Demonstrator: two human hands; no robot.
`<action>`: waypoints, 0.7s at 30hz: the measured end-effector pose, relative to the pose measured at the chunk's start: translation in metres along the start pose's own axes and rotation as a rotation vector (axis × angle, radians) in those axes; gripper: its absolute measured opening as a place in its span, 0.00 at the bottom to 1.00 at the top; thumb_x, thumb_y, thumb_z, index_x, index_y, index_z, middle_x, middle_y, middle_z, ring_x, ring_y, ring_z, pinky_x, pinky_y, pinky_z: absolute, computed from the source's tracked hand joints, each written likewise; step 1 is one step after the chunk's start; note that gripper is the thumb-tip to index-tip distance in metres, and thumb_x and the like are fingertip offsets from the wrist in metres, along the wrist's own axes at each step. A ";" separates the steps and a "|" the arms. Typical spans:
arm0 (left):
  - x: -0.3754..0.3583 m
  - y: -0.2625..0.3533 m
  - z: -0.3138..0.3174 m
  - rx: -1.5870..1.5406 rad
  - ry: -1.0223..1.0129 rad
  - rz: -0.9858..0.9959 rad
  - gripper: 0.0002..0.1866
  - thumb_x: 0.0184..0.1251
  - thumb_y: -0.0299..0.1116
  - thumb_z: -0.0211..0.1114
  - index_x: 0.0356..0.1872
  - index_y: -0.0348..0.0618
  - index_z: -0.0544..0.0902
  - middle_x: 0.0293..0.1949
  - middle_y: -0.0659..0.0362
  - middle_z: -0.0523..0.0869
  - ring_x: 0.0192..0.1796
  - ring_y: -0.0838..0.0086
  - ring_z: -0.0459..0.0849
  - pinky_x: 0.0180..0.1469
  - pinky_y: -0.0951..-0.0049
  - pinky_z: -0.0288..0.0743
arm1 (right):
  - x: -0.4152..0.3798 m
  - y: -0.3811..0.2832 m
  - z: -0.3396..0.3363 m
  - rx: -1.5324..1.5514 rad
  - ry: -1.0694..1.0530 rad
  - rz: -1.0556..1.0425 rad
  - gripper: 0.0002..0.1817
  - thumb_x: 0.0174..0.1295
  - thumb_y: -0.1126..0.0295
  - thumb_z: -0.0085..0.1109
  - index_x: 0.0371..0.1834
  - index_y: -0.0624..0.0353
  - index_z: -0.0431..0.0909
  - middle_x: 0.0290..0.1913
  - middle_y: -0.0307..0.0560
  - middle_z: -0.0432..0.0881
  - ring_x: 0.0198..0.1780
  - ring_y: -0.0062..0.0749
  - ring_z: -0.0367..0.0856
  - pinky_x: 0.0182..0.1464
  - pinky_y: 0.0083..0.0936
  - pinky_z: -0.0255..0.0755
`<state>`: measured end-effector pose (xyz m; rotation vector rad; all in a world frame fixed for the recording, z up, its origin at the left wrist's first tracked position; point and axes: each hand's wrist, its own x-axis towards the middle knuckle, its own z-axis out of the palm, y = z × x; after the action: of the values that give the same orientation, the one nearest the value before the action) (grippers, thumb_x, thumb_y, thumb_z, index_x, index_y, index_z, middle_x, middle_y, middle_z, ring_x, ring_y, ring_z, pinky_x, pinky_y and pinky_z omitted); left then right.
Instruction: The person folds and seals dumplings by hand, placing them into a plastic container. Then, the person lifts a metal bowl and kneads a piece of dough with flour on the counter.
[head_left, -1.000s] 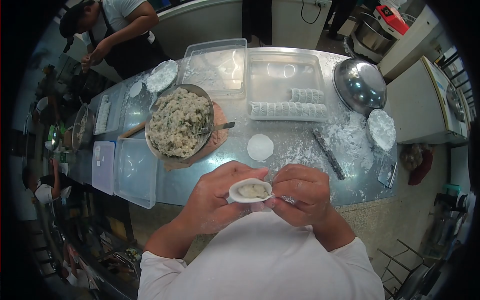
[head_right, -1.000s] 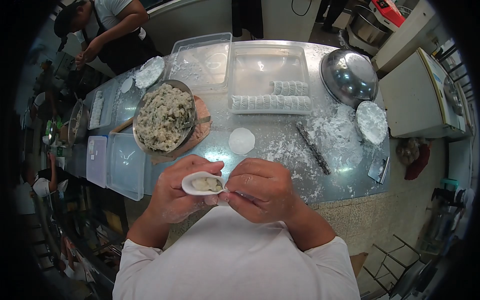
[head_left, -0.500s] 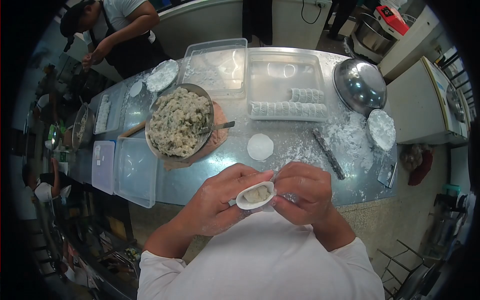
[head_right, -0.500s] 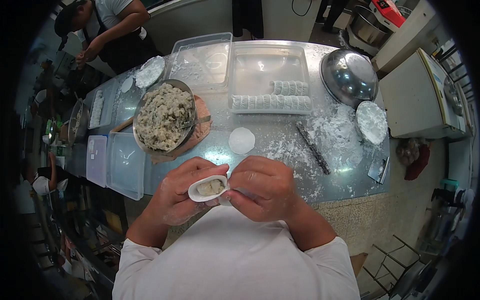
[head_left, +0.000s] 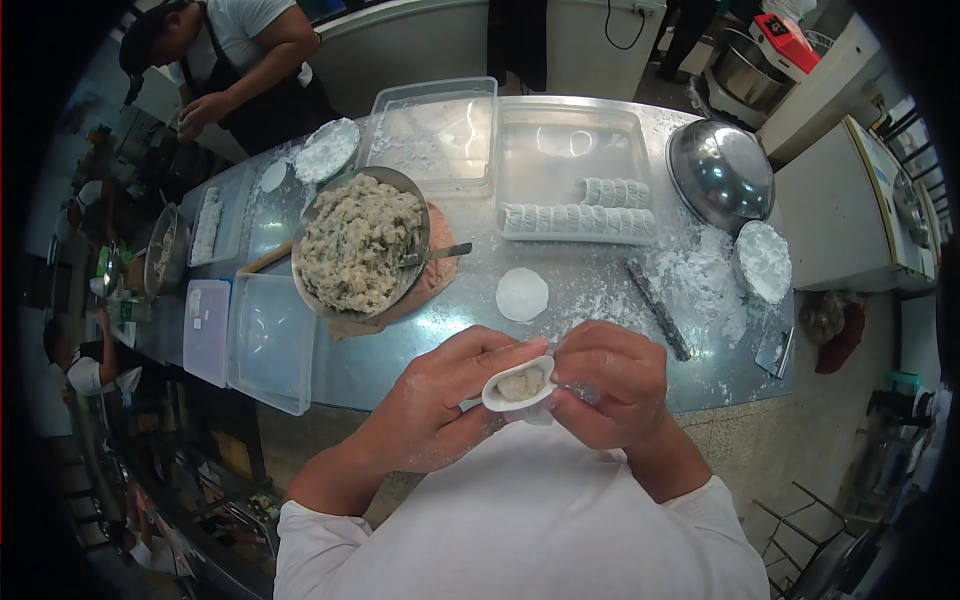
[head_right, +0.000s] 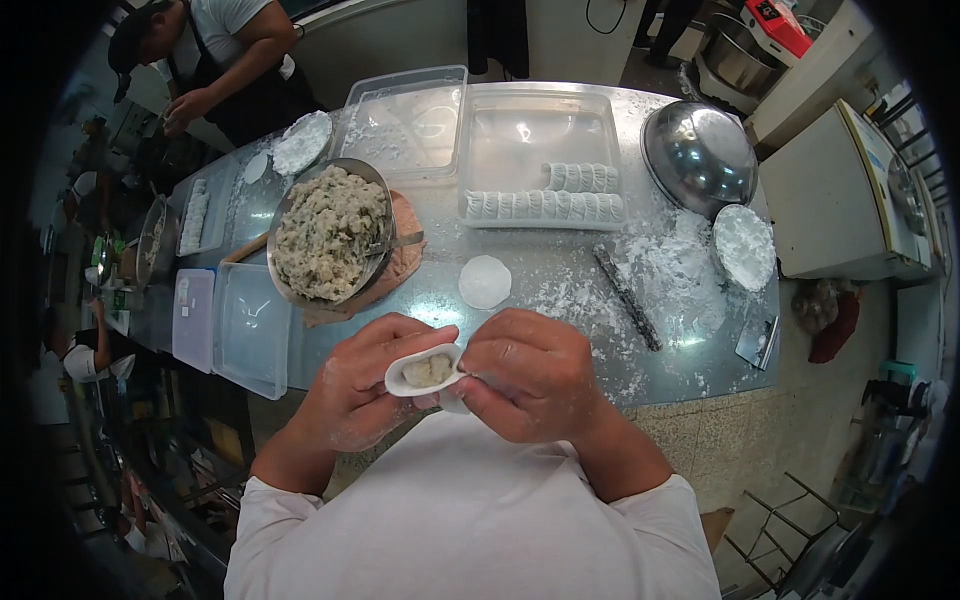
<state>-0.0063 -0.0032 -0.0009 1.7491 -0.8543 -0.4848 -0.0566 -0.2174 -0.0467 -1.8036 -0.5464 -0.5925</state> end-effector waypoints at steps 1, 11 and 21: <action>0.000 0.000 -0.001 -0.010 -0.030 0.011 0.30 0.62 0.21 0.73 0.68 0.41 0.80 0.52 0.51 0.85 0.52 0.65 0.86 0.54 0.69 0.80 | 0.003 -0.002 0.000 0.009 0.032 0.025 0.10 0.43 0.80 0.73 0.30 0.62 0.84 0.29 0.48 0.84 0.30 0.38 0.86 0.30 0.28 0.79; 0.001 -0.003 -0.003 0.062 -0.014 0.071 0.35 0.59 0.14 0.68 0.71 0.44 0.78 0.55 0.49 0.84 0.54 0.63 0.86 0.54 0.67 0.83 | 0.002 -0.001 0.001 0.038 0.004 -0.014 0.08 0.45 0.79 0.73 0.29 0.62 0.85 0.29 0.47 0.84 0.29 0.37 0.86 0.30 0.28 0.79; 0.001 0.000 -0.001 0.015 -0.065 0.026 0.35 0.60 0.14 0.68 0.72 0.45 0.77 0.55 0.50 0.83 0.55 0.63 0.86 0.55 0.67 0.83 | 0.003 -0.003 -0.001 -0.015 0.073 0.050 0.09 0.45 0.78 0.74 0.30 0.62 0.85 0.29 0.47 0.84 0.29 0.36 0.86 0.31 0.28 0.79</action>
<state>-0.0046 -0.0038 -0.0008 1.7420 -0.9280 -0.5212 -0.0560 -0.2176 -0.0421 -1.7976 -0.4473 -0.6272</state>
